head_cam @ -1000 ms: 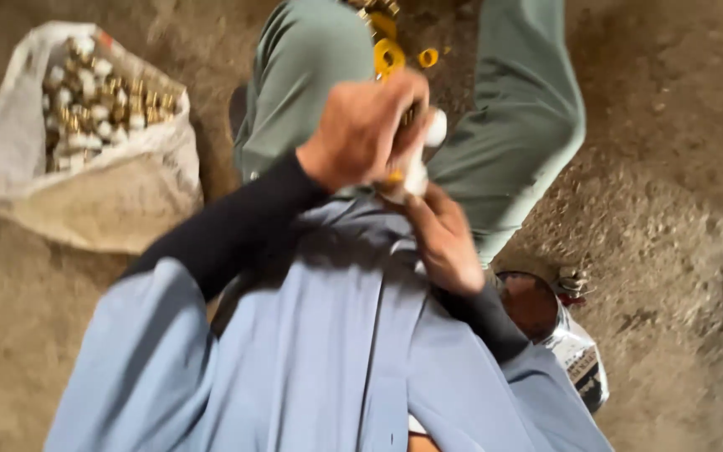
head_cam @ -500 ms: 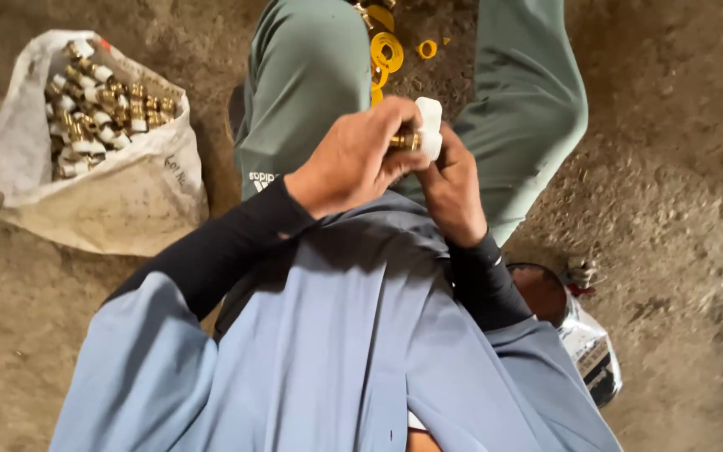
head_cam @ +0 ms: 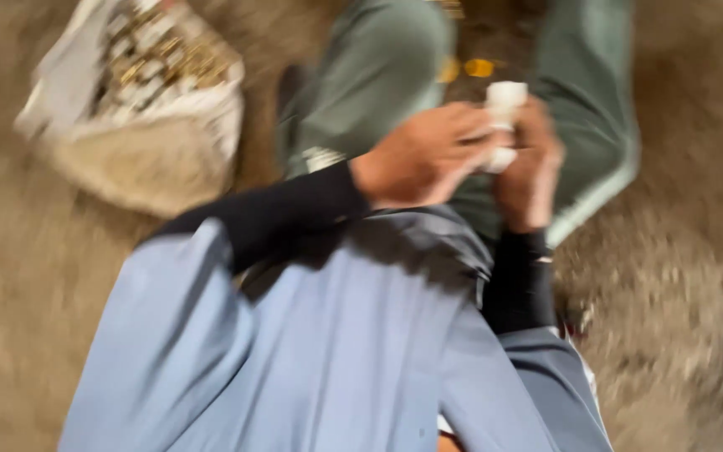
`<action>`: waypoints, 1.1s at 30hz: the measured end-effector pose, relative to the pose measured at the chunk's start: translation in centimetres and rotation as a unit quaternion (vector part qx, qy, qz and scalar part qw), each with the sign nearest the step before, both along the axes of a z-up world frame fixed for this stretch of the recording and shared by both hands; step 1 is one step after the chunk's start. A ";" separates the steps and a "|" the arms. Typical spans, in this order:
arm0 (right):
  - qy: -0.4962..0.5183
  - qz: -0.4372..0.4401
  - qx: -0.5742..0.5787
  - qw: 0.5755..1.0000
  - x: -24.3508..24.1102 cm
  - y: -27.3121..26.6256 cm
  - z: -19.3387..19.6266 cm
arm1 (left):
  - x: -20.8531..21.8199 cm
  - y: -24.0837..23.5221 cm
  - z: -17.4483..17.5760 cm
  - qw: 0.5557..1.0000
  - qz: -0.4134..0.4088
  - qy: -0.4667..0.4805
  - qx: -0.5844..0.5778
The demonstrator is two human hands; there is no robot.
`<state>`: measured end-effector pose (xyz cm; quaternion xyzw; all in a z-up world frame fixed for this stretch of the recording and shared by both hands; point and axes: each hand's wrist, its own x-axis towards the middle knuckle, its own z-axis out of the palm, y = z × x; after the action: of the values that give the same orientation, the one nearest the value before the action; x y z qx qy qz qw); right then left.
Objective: The person is applying white teflon tape to the threads of various brass pipe fittings while sitting on the floor.
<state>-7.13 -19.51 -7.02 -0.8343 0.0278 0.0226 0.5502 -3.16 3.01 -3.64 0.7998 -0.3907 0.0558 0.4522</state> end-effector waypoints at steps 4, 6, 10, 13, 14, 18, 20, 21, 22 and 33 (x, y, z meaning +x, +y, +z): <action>0.078 -0.103 0.026 0.991 2.8 -6.8 -4.3 | -1.4 1.0 3.5 0.958 -0.156 0.167 -0.174; 0.049 -0.087 -0.083 0.992 5.5 -7.0 -2.2 | -0.4 1.5 2.6 0.955 -0.185 0.160 -0.166; 0.021 0.029 -0.137 0.990 3.8 -3.9 0.2 | 5.9 12.7 -5.0 0.985 0.051 0.164 0.015; 0.072 0.054 -0.071 0.993 3.0 -2.5 -1.5 | 5.7 27.4 -19.3 0.914 0.145 0.243 0.290; 0.105 0.042 -0.036 0.993 3.1 -1.8 -2.1 | 5.2 32.4 -24.1 0.871 0.174 0.261 0.378; 0.160 0.026 0.014 0.987 2.5 0.8 -3.7 | -3.3 40.8 -33.3 0.687 0.214 0.307 0.623; 0.179 0.041 -0.024 0.983 2.5 1.0 -4.6 | -4.6 38.7 -25.1 0.599 0.299 0.510 0.540; 0.184 0.044 -0.023 0.982 2.8 0.9 -5.6 | -4.8 39.8 -26.9 0.595 0.299 0.513 0.541; 0.189 0.054 -0.060 0.979 3.1 0.8 -6.5 | -5.2 40.9 -28.7 0.636 0.427 0.422 0.485; 0.174 0.042 -0.081 0.981 3.6 2.3 -5.5 | -4.3 43.7 -35.5 0.640 0.588 0.318 0.380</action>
<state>-3.51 -17.18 -12.55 -0.8600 0.0895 0.1878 0.4659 -7.43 46.74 -39.09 0.9307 0.3428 -0.1017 0.0769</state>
